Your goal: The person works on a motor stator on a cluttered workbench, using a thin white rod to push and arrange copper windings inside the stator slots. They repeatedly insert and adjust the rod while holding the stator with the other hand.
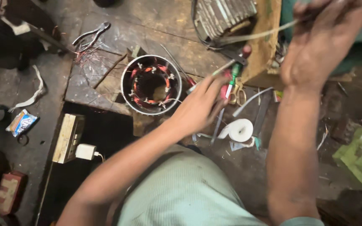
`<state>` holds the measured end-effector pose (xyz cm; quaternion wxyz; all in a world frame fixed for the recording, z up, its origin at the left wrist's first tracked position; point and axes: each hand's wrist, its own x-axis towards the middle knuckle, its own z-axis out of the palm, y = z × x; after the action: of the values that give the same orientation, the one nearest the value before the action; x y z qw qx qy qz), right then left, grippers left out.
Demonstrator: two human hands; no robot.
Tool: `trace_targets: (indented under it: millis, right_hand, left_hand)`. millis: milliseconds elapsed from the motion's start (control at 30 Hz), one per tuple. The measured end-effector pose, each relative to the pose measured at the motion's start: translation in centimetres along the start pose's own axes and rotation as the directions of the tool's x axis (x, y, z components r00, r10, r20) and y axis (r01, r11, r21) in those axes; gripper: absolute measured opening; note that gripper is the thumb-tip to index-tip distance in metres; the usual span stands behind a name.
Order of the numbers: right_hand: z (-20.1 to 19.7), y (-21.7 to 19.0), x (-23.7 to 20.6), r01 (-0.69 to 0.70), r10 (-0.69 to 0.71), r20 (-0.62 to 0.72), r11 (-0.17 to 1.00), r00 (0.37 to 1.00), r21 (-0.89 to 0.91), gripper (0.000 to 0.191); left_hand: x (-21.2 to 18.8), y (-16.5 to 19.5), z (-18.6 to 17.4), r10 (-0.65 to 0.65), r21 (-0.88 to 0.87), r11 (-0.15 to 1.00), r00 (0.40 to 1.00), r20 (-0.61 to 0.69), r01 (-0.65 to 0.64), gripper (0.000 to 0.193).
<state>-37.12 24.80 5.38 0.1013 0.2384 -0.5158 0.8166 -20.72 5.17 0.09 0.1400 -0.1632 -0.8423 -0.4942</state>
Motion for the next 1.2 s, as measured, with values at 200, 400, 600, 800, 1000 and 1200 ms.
trace_targets:
  millis: [200, 400, 600, 800, 1000, 1200]
  right_hand:
    - [-0.3, -8.7, -4.0, -0.048, 0.041, -0.041, 0.983, 0.998, -0.176, 0.019]
    - [-0.3, -12.1, -16.7, 0.223, 0.156, 0.353, 0.532, 0.922, -0.817, 0.005]
    - [-3.4, -11.6, -22.2, 0.045, 0.413, 0.132, 0.212, 0.901, -0.976, 0.019]
    - [2.1, -8.4, -23.5, 0.064, 0.443, 0.282, 0.445, 0.851, -0.893, 0.050]
    - [8.0, -7.8, -22.9, -0.200, 0.423, 0.009, 0.446, 0.906, -0.872, 0.026]
    - [11.0, -6.5, -21.4, -0.029, 0.307, 0.078, 0.330, 0.948, -0.944, 0.029]
  left_hand:
    - [2.5, 1.1, 4.7, -0.082, -0.009, 0.997, 0.995, -0.060, 0.081, 0.077]
    - [-5.1, 4.6, -0.3, -0.225, -0.716, 0.608, 0.939, 0.258, 0.343, 0.069]
    - [-10.8, 3.1, -3.4, -0.359, -0.910, 0.261, 0.907, 0.219, 0.323, 0.028]
    - [-11.4, 3.6, -1.6, -0.165, -0.820, 0.394, 0.910, 0.381, 0.415, 0.026]
    - [-10.3, 1.2, -5.3, -0.306, -0.521, 0.807, 0.951, 0.036, 0.279, 0.016]
    - [-10.6, -2.8, -11.2, -0.487, -0.135, 0.869, 0.871, -0.065, 0.476, 0.023]
